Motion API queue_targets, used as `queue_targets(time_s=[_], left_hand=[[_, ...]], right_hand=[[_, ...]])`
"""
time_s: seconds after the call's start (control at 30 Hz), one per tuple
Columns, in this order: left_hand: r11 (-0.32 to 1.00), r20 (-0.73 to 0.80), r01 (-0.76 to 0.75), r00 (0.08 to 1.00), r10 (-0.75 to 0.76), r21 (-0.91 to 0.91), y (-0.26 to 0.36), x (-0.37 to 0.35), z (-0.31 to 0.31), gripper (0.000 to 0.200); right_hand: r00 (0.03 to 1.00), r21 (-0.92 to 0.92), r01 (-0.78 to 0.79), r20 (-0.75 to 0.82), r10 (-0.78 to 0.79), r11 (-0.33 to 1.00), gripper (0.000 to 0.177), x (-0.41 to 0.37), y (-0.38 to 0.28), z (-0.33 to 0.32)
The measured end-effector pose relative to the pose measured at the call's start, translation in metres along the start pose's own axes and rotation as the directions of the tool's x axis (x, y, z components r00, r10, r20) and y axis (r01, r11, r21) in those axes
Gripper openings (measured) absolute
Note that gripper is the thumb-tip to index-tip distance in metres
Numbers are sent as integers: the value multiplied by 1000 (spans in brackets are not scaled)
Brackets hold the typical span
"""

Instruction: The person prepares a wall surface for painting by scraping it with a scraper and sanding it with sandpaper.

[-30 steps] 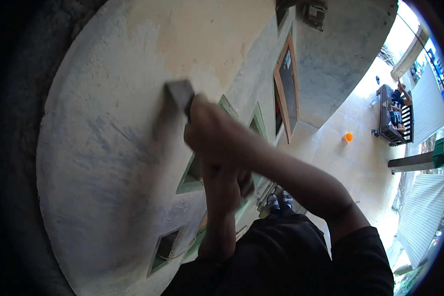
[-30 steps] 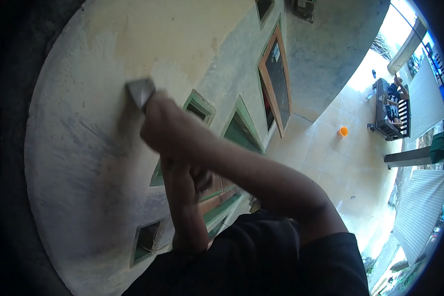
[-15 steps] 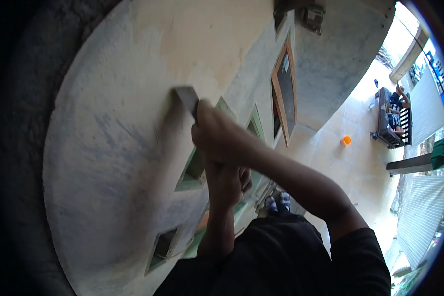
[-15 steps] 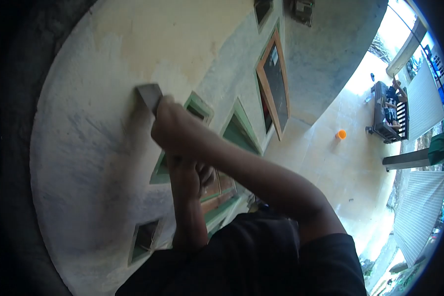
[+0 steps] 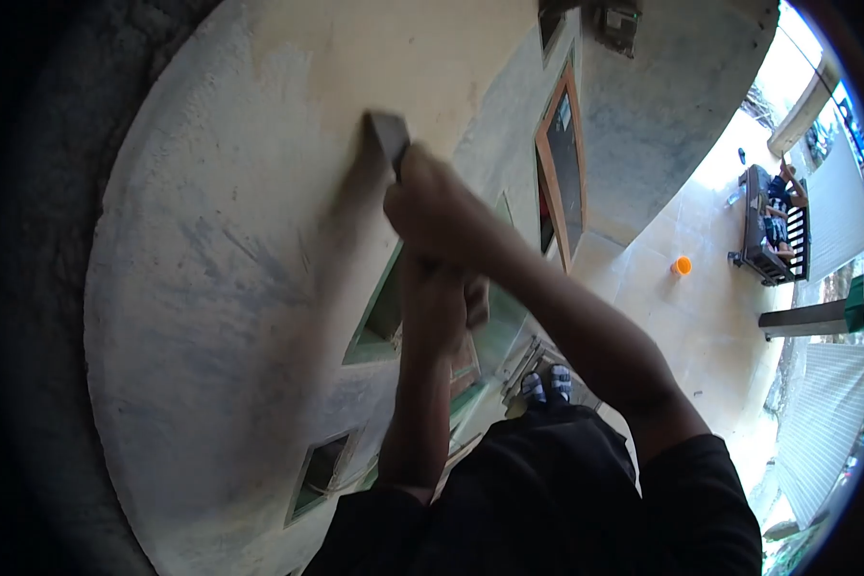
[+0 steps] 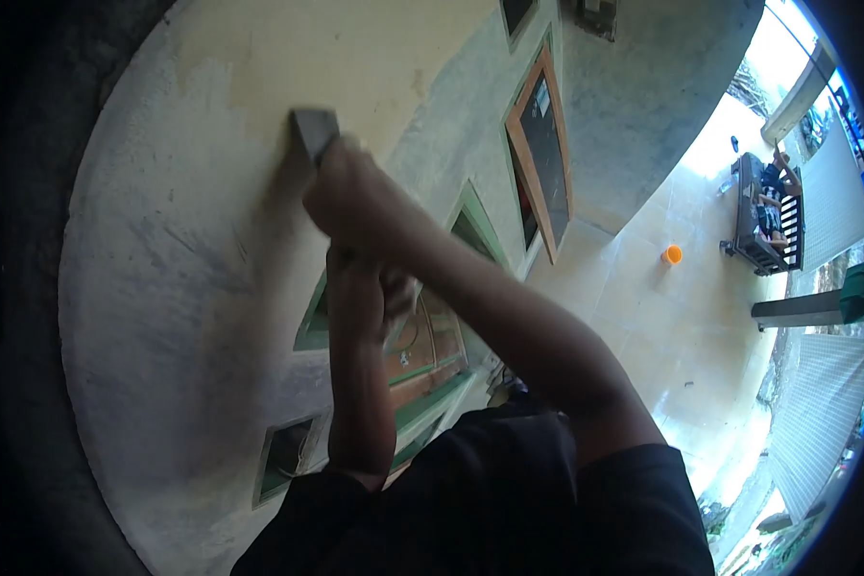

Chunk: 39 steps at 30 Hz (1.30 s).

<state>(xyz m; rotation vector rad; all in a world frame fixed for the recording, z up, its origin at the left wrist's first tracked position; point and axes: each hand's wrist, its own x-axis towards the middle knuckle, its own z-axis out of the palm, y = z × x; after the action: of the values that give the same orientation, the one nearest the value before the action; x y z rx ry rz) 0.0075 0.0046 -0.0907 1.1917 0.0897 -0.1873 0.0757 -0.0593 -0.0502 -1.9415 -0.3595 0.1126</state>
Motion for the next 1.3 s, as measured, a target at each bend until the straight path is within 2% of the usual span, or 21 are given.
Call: queue_targets(time_s=[0.07,0.1,0.2,0.27,0.33,0.4,0.47,0.53,0.6,0.67,0.7,0.77,0.8,0.83,0.87,0.93,1.0,1.07,1.13,1.2,1.3], left_hand=[[995,-135,-35,990,47,90,-4,-25,6,24],[995,-130,-46,990,58,92,-4,-17,5,24],[1000,-151,11,988,-7,28,-11,-9,-6,20],[999,-52,13,999,-15,-34,-7,-5,-2,24],[996,-24,-56,998,55,-66,-18,-39,-1,25],[987,-174,-152,975,140,-58,-25,-58,-6,30],[987,-186,-157,971,147,-41,-23,-58,-16,22],[991,-165,-130,979,123,-31,-15,-45,-26,13],[998,-92,-60,994,57,-27,-10,-28,-22,18],[999,-67,-36,997,34,-24,-13,-31,-11,24],[938,-180,-329,921,345,114,-23,-42,1,15],[931,-296,-207,907,298,302,-14,-40,5,19],[916,-353,-129,895,273,380,-10,-39,7,26],[976,-213,-121,964,159,182,-11,-31,-8,18],[992,-139,-103,984,112,73,-13,-29,-13,21],[997,-42,-80,996,80,-7,-15,-27,-19,27],[993,-12,-118,993,118,14,-14,-35,-15,26],[981,-150,-191,970,192,22,-19,-55,-10,16],[986,-153,-167,974,168,23,-15,-43,-14,14],[996,-104,-92,990,92,2,-10,-34,-13,17],[990,-137,-139,980,142,27,-14,-57,-11,13]], right_hand=[[973,-216,223,-3,-229,951,18,-13,14,19],[999,76,37,-37,-34,996,16,-6,18,26],[981,115,-47,-181,68,992,12,11,21,19],[995,-82,52,-84,-59,995,12,0,20,11],[800,-713,509,187,-570,481,13,-25,30,36],[961,-125,259,-68,-268,958,11,-38,16,54],[996,116,87,17,-90,989,15,-41,6,57],[970,-59,241,-29,-243,969,13,-19,17,60],[761,-734,413,-47,-647,539,13,-12,18,42],[676,-557,491,-241,-696,670,13,-18,29,52],[844,-318,451,-152,-515,834,11,-33,29,58],[994,15,66,83,-67,998,8,-40,2,43],[996,12,63,69,-63,998,8,-33,5,39],[906,-537,364,16,-423,761,11,-24,12,36],[697,-884,426,186,-692,192,15,-15,18,35],[763,-553,468,-141,-631,689,22,-12,23,40],[690,-909,386,170,-704,158,18,-32,13,38],[924,-261,351,-59,-378,899,15,-29,15,51],[704,-707,516,28,-710,484,15,-22,24,52],[756,-755,479,95,-648,448,12,-13,19,34],[865,-367,446,-56,-498,816,11,-30,17,48]])
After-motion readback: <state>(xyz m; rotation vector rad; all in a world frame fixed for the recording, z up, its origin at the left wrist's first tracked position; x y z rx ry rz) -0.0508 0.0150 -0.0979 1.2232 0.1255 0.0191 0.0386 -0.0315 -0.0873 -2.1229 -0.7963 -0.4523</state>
